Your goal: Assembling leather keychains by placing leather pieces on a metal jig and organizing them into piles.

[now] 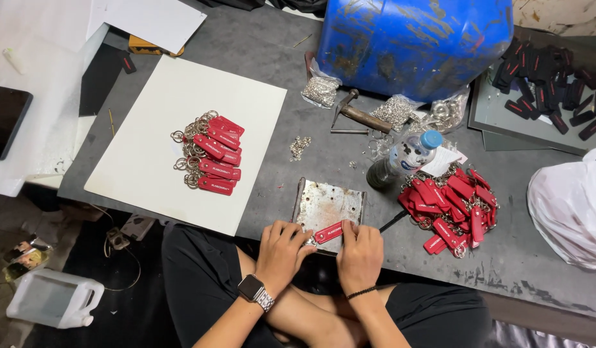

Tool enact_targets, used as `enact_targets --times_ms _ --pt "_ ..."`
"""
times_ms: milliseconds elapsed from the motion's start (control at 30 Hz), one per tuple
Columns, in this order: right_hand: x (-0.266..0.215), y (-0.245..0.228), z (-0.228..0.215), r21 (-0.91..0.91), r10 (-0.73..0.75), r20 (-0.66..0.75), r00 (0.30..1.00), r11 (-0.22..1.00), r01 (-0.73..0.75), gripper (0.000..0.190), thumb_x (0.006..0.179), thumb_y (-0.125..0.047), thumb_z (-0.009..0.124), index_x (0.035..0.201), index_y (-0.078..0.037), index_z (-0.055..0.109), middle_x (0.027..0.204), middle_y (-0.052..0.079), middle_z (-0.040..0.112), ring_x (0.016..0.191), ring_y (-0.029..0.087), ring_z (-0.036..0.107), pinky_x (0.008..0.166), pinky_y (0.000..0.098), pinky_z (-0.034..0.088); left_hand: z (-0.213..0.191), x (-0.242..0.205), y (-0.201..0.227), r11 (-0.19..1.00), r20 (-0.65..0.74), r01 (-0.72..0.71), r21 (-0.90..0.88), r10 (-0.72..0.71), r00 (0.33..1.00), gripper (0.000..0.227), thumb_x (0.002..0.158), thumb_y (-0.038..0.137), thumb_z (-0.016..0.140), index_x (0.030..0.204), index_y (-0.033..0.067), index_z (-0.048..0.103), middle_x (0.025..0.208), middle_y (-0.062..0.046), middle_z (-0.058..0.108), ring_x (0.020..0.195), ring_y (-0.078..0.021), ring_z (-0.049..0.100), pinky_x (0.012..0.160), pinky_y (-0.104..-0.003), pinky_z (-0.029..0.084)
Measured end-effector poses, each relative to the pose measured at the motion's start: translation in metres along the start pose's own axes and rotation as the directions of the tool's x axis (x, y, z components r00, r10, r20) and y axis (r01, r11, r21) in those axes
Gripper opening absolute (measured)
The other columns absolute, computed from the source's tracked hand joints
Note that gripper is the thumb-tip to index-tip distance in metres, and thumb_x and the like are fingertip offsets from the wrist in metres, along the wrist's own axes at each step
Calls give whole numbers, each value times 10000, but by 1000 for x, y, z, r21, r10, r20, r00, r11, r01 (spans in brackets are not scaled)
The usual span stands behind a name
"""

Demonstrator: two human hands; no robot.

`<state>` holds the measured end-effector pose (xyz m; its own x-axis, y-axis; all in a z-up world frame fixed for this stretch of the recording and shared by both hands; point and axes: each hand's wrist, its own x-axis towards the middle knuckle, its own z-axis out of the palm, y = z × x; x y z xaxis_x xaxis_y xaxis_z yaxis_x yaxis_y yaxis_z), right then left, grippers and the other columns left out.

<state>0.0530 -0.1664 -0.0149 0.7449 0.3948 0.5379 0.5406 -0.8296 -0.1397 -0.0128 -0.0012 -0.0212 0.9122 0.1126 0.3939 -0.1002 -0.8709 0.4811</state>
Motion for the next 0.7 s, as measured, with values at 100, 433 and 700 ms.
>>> enact_targets --times_ms 100,433,700 --pt "0 -24 -15 242 -231 54 971 947 212 412 782 -63 650 1189 1 649 998 115 577 816 293 538 750 373 462 -2 -1 2 1000 -5 0 -4 0 1000 250 829 268 745 1031 121 749 1045 -42 645 955 -258 542 892 -406 403" --pt "27 40 7 528 88 148 985 835 -154 291 829 24 622 1044 -80 788 878 58 600 832 223 535 750 306 464 -3 0 14 995 12 59 77 -60 998 272 826 284 755 1057 144 721 1033 -20 656 957 -241 547 879 -407 388" --pt "20 42 26 555 204 118 972 798 -235 419 725 26 589 1095 -54 769 1295 104 688 1159 286 593 995 353 497 -6 -1 23 990 -35 134 -43 -135 990 55 882 198 697 895 145 696 820 29 711 796 -180 566 836 -366 377"
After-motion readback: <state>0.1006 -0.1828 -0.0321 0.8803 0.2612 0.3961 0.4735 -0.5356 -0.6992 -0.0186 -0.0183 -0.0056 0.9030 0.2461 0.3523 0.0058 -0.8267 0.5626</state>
